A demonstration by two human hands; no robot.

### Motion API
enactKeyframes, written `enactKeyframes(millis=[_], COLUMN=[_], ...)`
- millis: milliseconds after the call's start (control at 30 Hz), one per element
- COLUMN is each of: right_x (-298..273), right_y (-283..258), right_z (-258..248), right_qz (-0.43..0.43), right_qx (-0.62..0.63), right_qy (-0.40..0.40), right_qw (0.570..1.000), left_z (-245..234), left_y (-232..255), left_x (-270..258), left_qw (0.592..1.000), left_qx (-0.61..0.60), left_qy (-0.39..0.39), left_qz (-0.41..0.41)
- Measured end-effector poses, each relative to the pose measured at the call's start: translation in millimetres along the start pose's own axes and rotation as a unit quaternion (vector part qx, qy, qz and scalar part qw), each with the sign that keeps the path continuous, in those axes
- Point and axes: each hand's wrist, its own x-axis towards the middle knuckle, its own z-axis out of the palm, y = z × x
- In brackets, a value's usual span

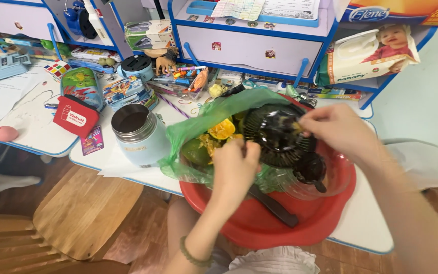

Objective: The person uses a manual citrus juicer to extract juice from several halved citrus fruits. They repeatedly place fruit halves on the juicer, press and twist to extract juice, then discard the spent halves into a green plastic bag. The person also pours the collected juice into a thermos.

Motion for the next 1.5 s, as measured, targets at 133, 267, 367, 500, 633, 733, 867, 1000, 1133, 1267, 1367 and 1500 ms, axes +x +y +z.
enactKeyframes(millis=[133, 267, 367, 500, 633, 733, 867, 1000, 1133, 1267, 1367, 1500], right_x=[-10.1, -12.9, -14.4, -23.3, -32.1, -41.7, -48.6, -51.0, -51.8, -49.5, -46.2, -33.8], right_y=[39.8, 83.0, 99.1, 101.9, 88.7, 77.2, 62.7, 54.8, 51.9, 49.7, 56.7, 78.1], right_z=[-25.0, -31.7, -33.4, -30.2, -17.3, -11.5, -10.2, -10.4, -13.4, -13.7, -17.2, -24.8], right_qz=[0.014, 0.008, 0.046, 0.097, -0.168, -0.235, -0.146, -0.191, -0.167, -0.136, -0.185, -0.265], right_qx=[0.019, 0.010, -0.065, -0.239, -0.170, -0.114, -0.243, -0.287, -0.306, -0.291, -0.231, -0.123], right_qy=[0.017, 0.004, 0.000, 0.022, 0.134, 0.103, 0.051, 0.049, 0.027, 0.006, 0.013, -0.013], right_qw=[1.000, 1.000, 0.997, 0.966, 0.962, 0.960, 0.958, 0.937, 0.937, 0.947, 0.955, 0.956], left_z=[23.2, 51.5, 67.9, 79.4, 76.5, 75.5, 81.7, 81.5, 78.9, 77.3, 77.1, 73.0], left_y=[2.2, -8.3, -18.3, -24.4, -24.1, -26.4, -32.5, -41.5, -45.5, -44.2, -43.1, -44.4], left_x=[-12.2, -14.8, -5.6, 1.3, 5.7, 5.9, 9.8, 19.9, 34.2, 44.1, 47.6, 45.9], left_qw=[0.998, 0.991, 0.987, 0.967, 0.936, 0.932, 0.933, 0.933, 0.922, 0.919, 0.922, 0.929], left_qx=[-0.012, -0.028, 0.023, 0.210, 0.323, 0.334, 0.319, 0.295, 0.286, 0.280, 0.263, 0.238], left_qy=[-0.061, -0.125, -0.157, -0.116, -0.115, -0.094, -0.066, -0.090, -0.133, -0.186, -0.214, -0.206], left_qz=[-0.019, -0.021, 0.013, 0.084, 0.081, 0.107, 0.155, 0.187, 0.223, 0.205, 0.187, 0.196])
